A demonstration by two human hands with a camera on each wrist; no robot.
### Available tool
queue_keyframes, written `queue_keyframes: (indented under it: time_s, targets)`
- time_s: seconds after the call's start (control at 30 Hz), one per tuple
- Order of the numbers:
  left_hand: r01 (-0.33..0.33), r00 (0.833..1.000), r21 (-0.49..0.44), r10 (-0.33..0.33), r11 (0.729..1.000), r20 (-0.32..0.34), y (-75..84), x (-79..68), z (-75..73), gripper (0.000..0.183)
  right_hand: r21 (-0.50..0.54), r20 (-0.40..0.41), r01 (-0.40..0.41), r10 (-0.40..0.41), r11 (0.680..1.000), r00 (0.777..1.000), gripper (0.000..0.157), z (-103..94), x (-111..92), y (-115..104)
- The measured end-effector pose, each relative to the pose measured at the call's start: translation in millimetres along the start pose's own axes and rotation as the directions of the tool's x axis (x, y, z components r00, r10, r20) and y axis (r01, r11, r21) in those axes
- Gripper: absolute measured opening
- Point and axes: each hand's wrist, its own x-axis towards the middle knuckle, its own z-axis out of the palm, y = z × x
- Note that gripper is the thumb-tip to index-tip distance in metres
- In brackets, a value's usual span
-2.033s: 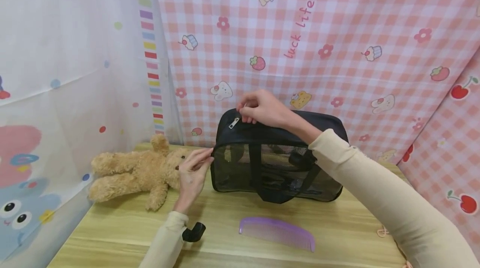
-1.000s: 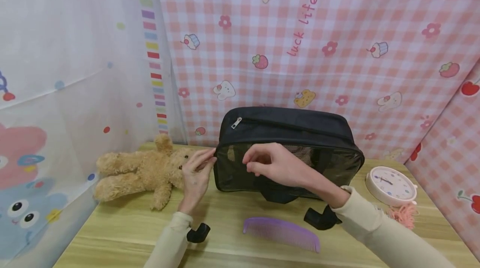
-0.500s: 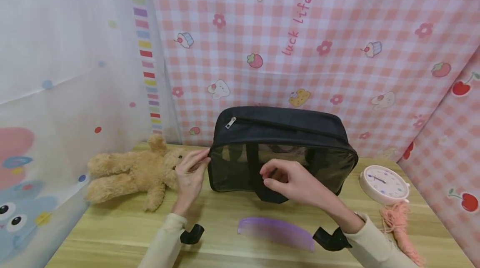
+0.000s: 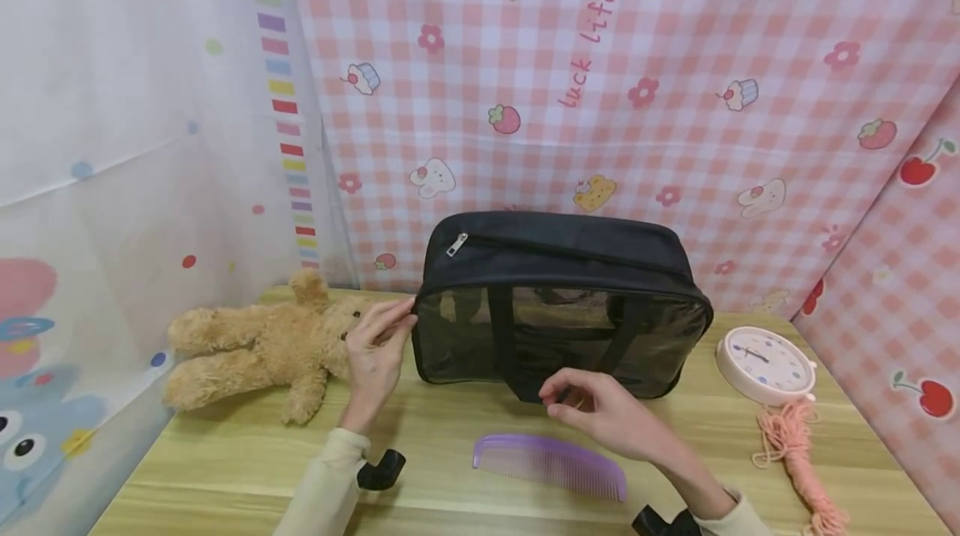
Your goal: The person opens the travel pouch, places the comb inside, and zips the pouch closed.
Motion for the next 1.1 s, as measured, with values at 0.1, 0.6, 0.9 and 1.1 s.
queue_keyframes:
  time_s: [0.1, 0.6, 0.9, 1.1]
  targets:
    - [0.001, 1.0, 0.0, -0.001, 1.0, -0.001, -0.3, 0.3, 0.2, 0.027, 0.013, 0.007, -0.003, 0.002, 1.0, 1.0, 0.015, 3.0, -2.5, 7.4]
    - [0.028, 1.0, 0.031, -0.028, 0.999, 0.011, 2.6, -0.7, -0.6, 0.028, -0.17, 0.033, -0.055, 0.061, 0.984, 0.998, 0.034, 10.1, -20.7, 52.0]
    - [0.031, 1.0, 0.037, -0.031, 0.999, 0.001, 2.1, -1.5, 1.1, 0.027, -0.321, 0.029, -0.083, 0.098, 0.943, 0.995, 0.042, 23.5, -35.3, 75.0]
    - [0.016, 1.0, 0.047, -0.016, 0.999, 0.002, 3.2, -1.7, 0.5, 0.029, -0.362, -0.003, -0.087, 0.092, 0.928, 0.996, 0.047, 26.4, -37.5, 75.9]
